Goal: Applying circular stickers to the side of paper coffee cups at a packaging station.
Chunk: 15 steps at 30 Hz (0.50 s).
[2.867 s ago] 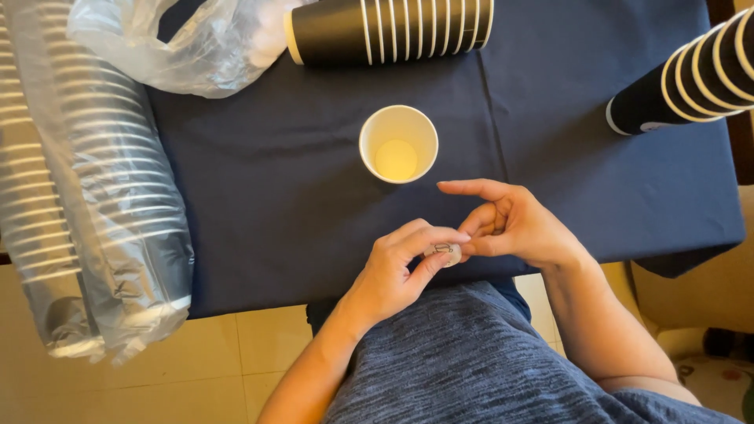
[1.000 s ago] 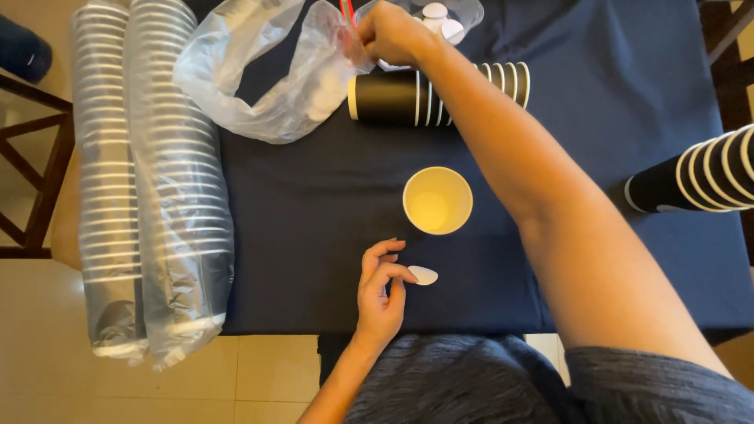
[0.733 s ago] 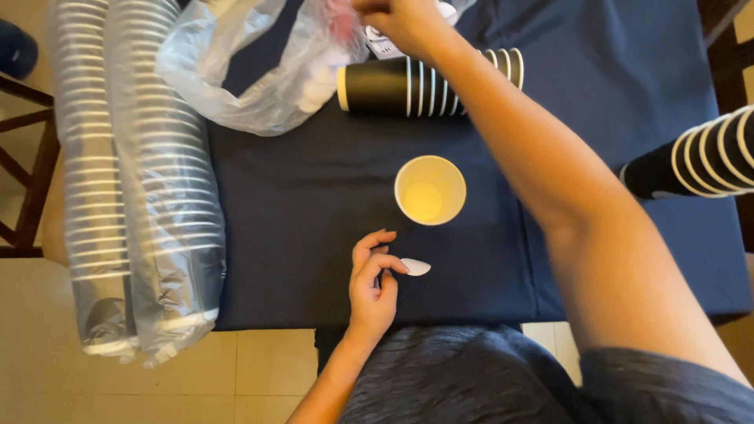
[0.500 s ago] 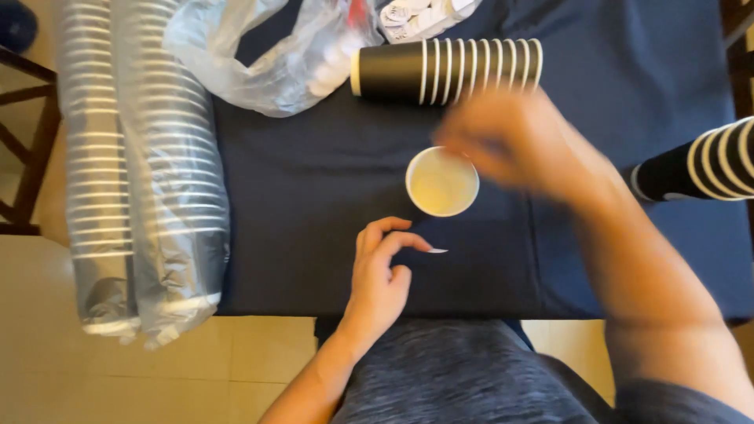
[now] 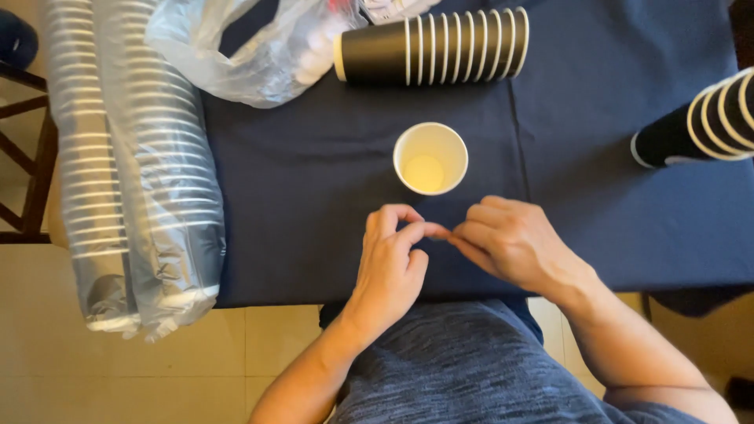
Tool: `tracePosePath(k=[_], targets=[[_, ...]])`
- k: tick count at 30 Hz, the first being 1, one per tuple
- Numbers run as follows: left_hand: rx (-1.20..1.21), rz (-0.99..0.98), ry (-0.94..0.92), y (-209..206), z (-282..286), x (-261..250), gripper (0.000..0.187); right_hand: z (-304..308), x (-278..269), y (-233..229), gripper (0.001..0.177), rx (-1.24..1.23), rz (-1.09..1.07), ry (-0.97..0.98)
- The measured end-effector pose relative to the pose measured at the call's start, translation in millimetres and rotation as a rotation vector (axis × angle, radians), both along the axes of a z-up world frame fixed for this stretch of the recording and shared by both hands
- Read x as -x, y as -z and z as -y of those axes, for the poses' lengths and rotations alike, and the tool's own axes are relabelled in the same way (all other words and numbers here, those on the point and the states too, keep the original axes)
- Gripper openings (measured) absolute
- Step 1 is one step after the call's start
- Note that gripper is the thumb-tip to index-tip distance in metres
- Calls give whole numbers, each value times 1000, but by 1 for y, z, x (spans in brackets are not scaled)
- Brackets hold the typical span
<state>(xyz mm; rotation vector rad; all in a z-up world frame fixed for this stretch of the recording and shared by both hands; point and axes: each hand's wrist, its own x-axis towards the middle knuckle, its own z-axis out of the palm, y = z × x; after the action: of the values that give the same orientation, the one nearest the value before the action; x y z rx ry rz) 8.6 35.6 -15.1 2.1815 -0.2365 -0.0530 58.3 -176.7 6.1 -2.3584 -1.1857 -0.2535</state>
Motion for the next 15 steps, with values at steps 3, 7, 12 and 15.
tracePosePath(k=[3,7,12,15], targets=[[110,186,-47,-10,6,1,56,2,1,-11,13,-74,-36,64],[193,510,-151,11,-9,-25,51,15,-6,1,8,-276,-231,95],[479,163,101,58,-27,-82,147,36,-12,51,13,-956,-671,114],[461,21,127,46,-23,-96,146,34,-15,68,14,-1202,-722,53]])
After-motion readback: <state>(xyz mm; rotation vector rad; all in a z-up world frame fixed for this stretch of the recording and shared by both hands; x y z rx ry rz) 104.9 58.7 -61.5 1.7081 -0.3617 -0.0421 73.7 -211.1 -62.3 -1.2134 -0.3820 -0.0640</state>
